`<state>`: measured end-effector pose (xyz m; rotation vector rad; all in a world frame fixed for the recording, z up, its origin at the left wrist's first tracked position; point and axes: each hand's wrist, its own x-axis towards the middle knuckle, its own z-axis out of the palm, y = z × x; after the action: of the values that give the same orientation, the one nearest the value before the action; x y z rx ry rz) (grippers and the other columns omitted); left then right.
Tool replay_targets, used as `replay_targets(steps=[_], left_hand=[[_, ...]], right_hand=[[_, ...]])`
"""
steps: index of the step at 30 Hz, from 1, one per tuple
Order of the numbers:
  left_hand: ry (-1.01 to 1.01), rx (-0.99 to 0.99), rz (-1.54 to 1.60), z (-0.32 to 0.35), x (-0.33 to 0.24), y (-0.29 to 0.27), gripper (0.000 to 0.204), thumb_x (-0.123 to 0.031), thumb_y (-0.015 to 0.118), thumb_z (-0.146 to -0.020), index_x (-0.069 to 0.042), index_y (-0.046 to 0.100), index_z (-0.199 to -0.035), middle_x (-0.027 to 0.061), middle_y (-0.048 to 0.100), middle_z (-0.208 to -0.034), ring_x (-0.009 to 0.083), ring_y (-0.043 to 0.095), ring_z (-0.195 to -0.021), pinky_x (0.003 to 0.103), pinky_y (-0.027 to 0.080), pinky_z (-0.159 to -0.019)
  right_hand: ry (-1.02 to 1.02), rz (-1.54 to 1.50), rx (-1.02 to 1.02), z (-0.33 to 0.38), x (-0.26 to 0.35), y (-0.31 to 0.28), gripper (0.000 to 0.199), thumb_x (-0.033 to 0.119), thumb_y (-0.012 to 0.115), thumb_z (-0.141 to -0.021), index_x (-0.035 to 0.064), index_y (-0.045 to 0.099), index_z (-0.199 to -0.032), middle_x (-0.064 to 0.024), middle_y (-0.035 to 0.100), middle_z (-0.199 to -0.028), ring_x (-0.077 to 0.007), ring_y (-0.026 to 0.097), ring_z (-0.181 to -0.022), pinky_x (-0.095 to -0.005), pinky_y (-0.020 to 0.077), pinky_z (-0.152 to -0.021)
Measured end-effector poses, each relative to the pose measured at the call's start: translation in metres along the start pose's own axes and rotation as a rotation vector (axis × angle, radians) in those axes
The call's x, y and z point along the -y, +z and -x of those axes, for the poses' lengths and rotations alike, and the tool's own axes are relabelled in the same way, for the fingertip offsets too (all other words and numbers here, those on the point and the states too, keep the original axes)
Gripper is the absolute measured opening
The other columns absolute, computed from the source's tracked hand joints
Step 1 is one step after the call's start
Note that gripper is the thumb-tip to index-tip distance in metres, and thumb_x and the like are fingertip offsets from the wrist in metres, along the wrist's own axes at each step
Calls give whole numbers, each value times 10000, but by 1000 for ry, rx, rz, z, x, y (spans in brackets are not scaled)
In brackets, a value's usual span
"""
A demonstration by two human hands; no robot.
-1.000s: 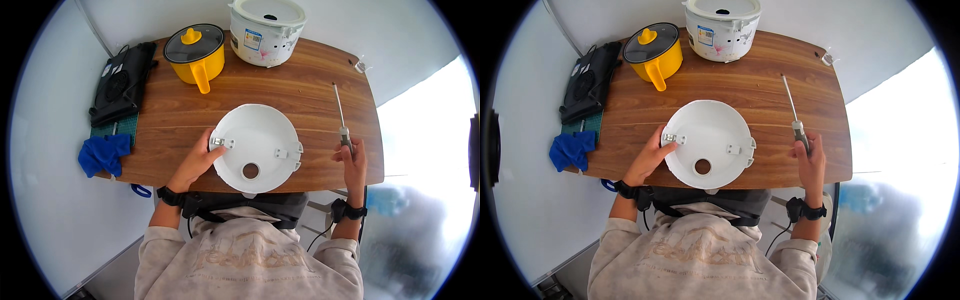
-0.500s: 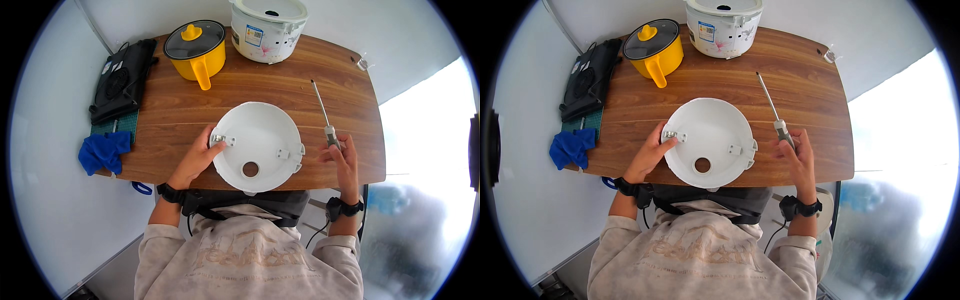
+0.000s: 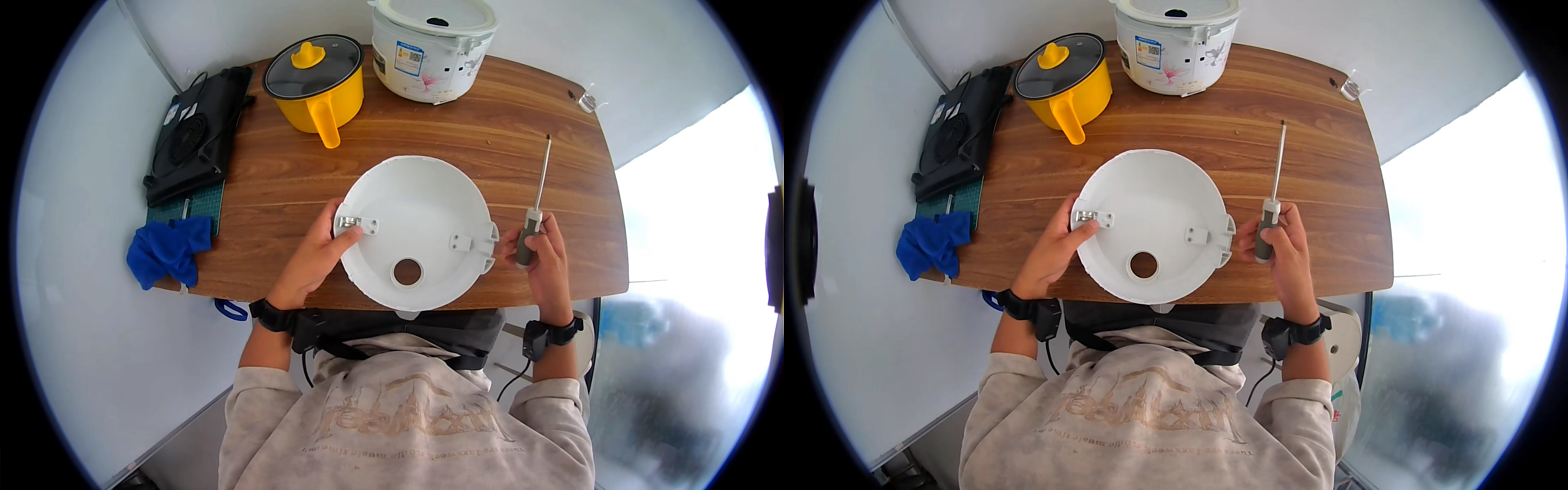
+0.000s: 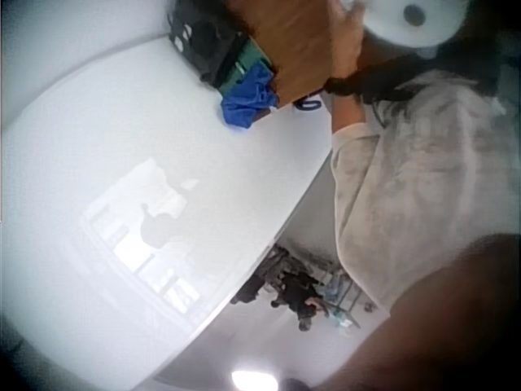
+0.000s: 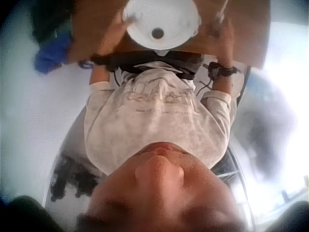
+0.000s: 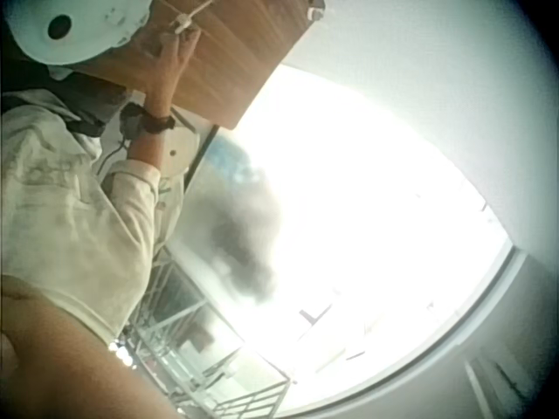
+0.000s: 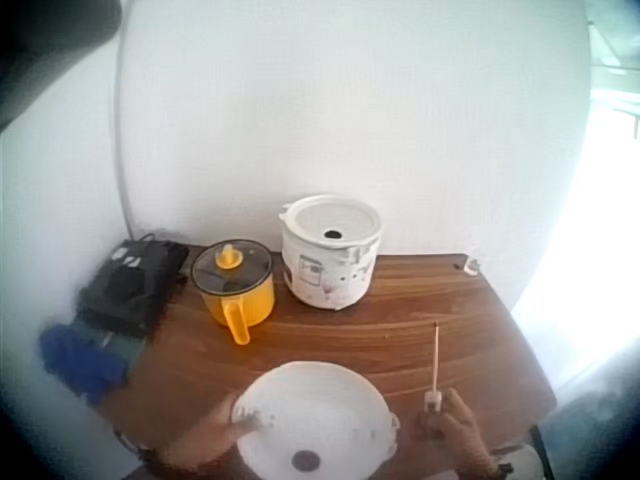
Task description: The person uses a screwdriver to remove screws from a white plastic lid and a perforated tray, then removes a white plastic component from the interior of a rice cooker. The person places the removed parts on the table and flips the rice cooker to show its underside.
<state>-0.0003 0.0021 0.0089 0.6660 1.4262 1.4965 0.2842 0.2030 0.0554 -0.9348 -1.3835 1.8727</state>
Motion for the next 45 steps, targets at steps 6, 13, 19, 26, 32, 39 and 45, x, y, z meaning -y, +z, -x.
replay_targets(steps=[6, 13, 19, 26, 32, 39, 45], left_hand=[[1, 2, -4, 1, -4, 1, 517, -125, 648, -996, -5, 420, -1444, 78, 580, -1301, 145, 554, -1190, 304, 456, -1035], [26, 2, 62, 0, -2, 3, 527, -122, 658, -989, -10, 422, -1446, 77, 583, -1302, 148, 561, -1192, 308, 469, -1024], [2, -56, 46, 1, -15, 14, 619, -113, 733, -928, 4, 394, -1432, 115, 591, -1279, 169, 583, -1172, 326, 510, -989], [45, -77, -24, 0, -6, 8, 594, -123, 767, -890, -9, 426, -1362, 125, 603, -1244, 177, 599, -1149, 345, 527, -977], [29, -90, -4, 1, -12, 11, 679, -93, 791, -860, -9, 399, -1408, 120, 588, -1277, 187, 598, -1178, 344, 515, -1014], [35, -129, -2, 1, -15, 9, 713, -90, 785, -860, -4, 378, -1439, 134, 567, -1319, 197, 582, -1208, 351, 502, -1030], [26, -36, 14, -4, -12, 17, 775, -79, 780, -851, -6, 342, -1486, 152, 537, -1373, 221, 543, -1267, 374, 476, -1065]], right_hand=[[-23, 43, -1, -4, -10, 6, 158, 75, 604, -931, 89, 463, -1002, -10, 526, -744, -105, 543, -624, -284, 493, -557], [29, 232, -19, -9, -13, 24, 249, 169, 738, -933, 23, 628, -1102, 31, 578, -729, -39, 514, -531, -209, 426, -467], [42, 194, 11, -8, -6, 32, 248, 160, 752, -916, 9, 650, -1085, 33, 587, -718, -30, 509, -526, -195, 424, -461], [23, 229, 10, -8, -8, 35, 234, 155, 752, -915, 16, 646, -1071, 37, 579, -719, -26, 506, -542, -196, 430, -470], [-26, 377, 20, -11, -6, 30, 232, 153, 728, -926, 19, 623, -1083, 23, 578, -714, -58, 507, -566, -248, 443, -506], [-440, 887, -22, 2, 22, 23, 347, 112, 709, -886, 4, 559, -1180, -162, 662, -953, -244, 650, -824, -352, 532, -761], [-415, 915, 285, 14, 65, 46, 310, 128, 765, -845, 50, 624, -1110, -147, 707, -1002, -277, 700, -862, -335, 547, -768]])
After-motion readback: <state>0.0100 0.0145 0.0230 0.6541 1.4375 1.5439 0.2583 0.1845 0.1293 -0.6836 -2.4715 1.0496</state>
